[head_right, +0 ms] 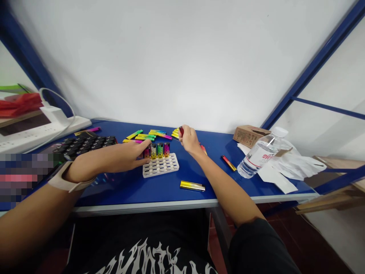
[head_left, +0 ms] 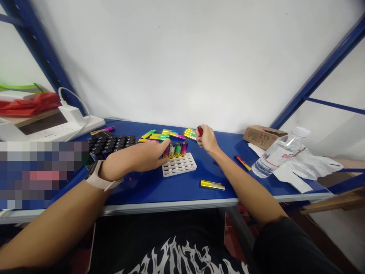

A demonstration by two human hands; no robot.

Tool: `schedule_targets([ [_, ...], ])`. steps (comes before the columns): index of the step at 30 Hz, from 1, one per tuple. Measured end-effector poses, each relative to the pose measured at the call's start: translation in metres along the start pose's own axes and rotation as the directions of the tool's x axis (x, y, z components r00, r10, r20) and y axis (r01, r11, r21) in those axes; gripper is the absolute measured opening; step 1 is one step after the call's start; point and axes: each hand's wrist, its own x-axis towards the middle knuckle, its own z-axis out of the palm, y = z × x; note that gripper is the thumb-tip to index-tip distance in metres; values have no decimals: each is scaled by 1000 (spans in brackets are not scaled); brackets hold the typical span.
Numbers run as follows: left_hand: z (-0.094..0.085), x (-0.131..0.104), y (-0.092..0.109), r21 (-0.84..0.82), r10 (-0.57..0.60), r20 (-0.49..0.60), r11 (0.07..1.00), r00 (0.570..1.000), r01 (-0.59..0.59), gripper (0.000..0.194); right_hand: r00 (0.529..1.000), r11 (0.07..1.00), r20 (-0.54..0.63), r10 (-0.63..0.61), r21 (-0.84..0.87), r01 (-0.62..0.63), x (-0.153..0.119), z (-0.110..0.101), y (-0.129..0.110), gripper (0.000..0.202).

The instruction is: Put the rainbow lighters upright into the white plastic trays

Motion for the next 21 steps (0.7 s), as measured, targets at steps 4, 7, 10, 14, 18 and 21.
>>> schedule_targets([
  [4,-1,0,1,-1,7,5,1000,1000,-7,54,1000,999,13,-10,-34,11,-4,0,-3,54],
  [7,-2,-1,2,12,0,12,1000,1000,0,50,999,1000,35,-5,-12,5,-7,3,-6,52],
  [10,-2,0,3,22,-3,10,1000,1000,2,50,999,997,33,-3,80,0,-8,5,-9,52],
  [14,-1,-1,2,40,1,11,999,1000,-2,56,1000,989,7,23,146,-24,-7,5,-9,52],
  [18,-2,-1,3,44,-6,14,999,1000,5,53,999,996,28,15,85,-17,-6,2,-8,51],
  [21,-3,-1,4,55,-3,12,998,1000,2,49,999,995,50,15,95,-20,-7,2,-9,53],
])
